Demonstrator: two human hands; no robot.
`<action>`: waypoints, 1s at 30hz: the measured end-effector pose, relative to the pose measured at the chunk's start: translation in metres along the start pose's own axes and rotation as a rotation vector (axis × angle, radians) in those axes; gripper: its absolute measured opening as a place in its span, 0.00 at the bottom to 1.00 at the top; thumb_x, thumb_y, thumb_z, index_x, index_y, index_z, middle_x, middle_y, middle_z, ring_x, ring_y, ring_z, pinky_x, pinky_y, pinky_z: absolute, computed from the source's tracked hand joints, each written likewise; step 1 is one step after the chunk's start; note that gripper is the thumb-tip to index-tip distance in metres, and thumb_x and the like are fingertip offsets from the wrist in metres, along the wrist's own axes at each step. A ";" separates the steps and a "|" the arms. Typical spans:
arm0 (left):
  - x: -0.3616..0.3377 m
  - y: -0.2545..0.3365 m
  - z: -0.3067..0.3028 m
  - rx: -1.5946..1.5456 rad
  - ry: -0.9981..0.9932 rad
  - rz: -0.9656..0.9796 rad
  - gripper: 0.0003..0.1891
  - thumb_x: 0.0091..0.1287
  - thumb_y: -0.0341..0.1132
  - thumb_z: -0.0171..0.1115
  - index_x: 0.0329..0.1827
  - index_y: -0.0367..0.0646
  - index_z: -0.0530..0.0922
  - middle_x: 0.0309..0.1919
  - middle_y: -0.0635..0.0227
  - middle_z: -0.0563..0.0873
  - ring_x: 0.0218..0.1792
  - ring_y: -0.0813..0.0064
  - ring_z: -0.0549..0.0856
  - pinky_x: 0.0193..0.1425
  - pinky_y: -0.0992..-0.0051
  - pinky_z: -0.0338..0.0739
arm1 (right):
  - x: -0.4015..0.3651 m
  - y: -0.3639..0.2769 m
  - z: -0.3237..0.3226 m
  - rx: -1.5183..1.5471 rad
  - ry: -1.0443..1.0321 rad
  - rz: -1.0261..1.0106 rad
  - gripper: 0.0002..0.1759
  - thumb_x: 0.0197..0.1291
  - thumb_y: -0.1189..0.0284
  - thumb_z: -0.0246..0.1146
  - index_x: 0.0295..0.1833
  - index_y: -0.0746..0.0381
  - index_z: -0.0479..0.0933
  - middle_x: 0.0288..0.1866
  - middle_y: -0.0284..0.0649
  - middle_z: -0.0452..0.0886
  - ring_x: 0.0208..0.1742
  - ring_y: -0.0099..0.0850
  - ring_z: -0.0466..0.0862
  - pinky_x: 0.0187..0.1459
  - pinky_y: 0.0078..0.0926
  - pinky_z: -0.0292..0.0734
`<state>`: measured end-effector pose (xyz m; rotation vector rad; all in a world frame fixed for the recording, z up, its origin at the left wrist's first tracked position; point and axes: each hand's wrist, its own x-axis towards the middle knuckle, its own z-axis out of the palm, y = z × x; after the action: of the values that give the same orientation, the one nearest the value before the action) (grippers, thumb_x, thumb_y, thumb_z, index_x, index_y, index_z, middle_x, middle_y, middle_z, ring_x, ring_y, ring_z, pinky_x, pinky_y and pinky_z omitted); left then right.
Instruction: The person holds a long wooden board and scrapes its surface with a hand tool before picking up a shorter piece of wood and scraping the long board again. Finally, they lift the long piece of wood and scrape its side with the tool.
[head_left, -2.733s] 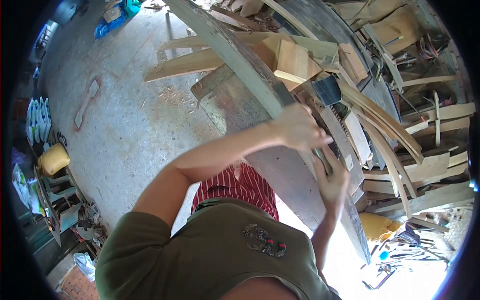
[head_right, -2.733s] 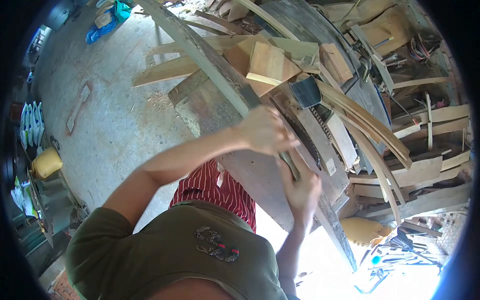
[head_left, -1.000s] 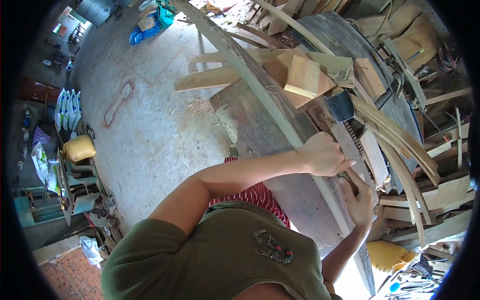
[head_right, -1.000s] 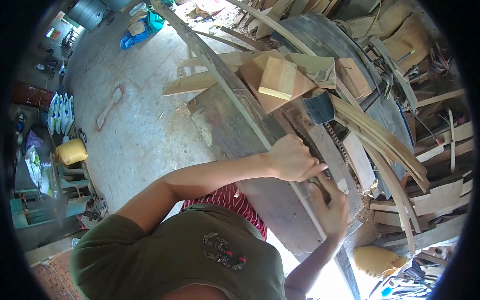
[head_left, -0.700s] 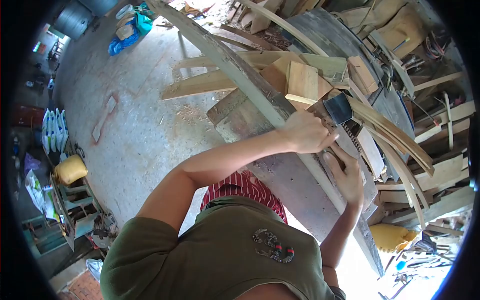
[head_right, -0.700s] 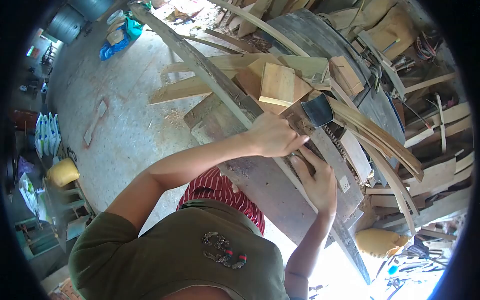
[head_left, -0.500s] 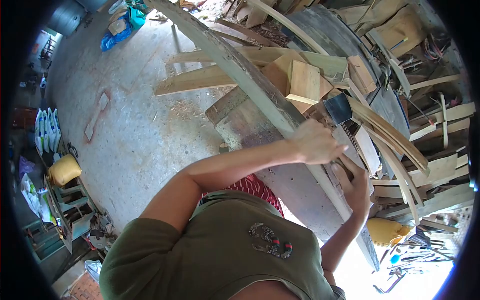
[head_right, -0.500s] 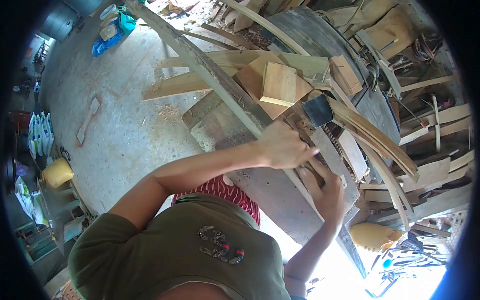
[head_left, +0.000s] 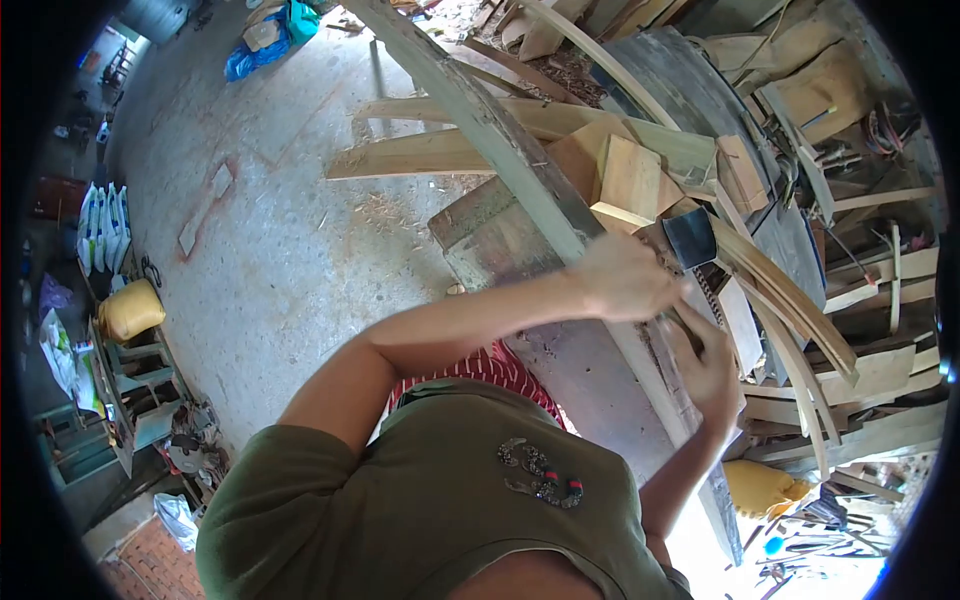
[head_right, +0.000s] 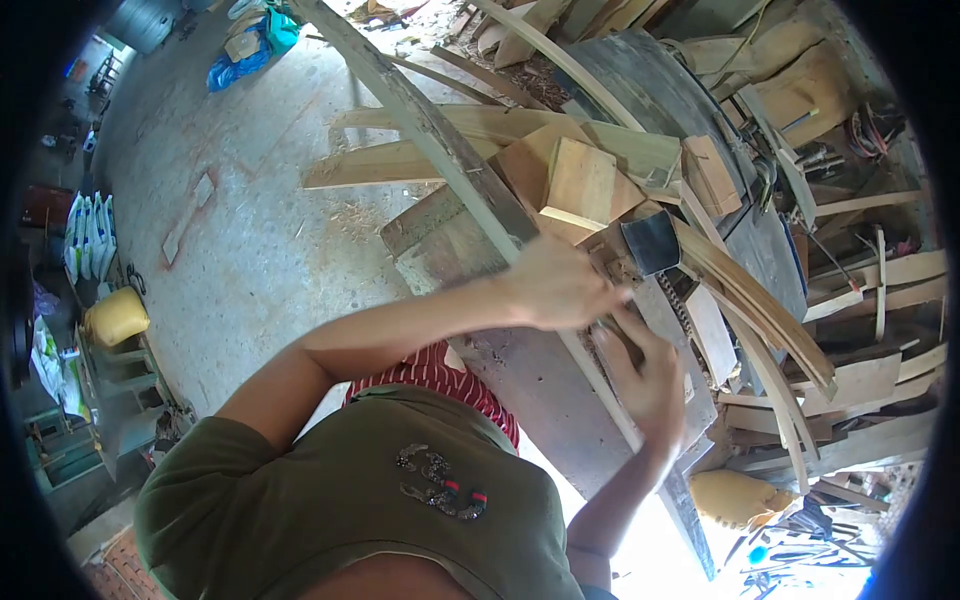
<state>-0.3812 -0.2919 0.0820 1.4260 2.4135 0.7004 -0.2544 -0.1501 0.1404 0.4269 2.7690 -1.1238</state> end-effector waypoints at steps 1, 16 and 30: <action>-0.001 -0.015 -0.004 0.004 -0.011 0.006 0.39 0.82 0.56 0.35 0.13 0.49 0.80 0.12 0.58 0.79 0.21 0.56 0.85 0.28 0.59 0.78 | 0.013 -0.003 0.006 -0.022 -0.057 0.039 0.22 0.66 0.65 0.67 0.64 0.59 0.82 0.43 0.54 0.88 0.44 0.34 0.90 0.50 0.34 0.80; 0.012 -0.050 -0.020 0.047 -0.054 0.003 0.36 0.82 0.56 0.34 0.21 0.51 0.84 0.15 0.58 0.83 0.21 0.58 0.86 0.29 0.58 0.77 | 0.034 -0.030 0.023 -0.081 0.061 0.017 0.21 0.65 0.59 0.66 0.62 0.51 0.84 0.40 0.51 0.88 0.43 0.45 0.90 0.48 0.38 0.81; 0.016 -0.088 -0.032 0.141 0.039 -0.009 0.33 0.82 0.52 0.38 0.22 0.53 0.87 0.15 0.61 0.83 0.22 0.56 0.86 0.30 0.58 0.80 | 0.078 -0.049 0.036 -0.114 0.032 -0.009 0.22 0.67 0.56 0.65 0.62 0.52 0.84 0.43 0.52 0.88 0.44 0.44 0.90 0.49 0.36 0.80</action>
<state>-0.4696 -0.3222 0.0633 1.4659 2.5423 0.5719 -0.3438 -0.1919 0.1304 0.4233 2.8477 -0.9632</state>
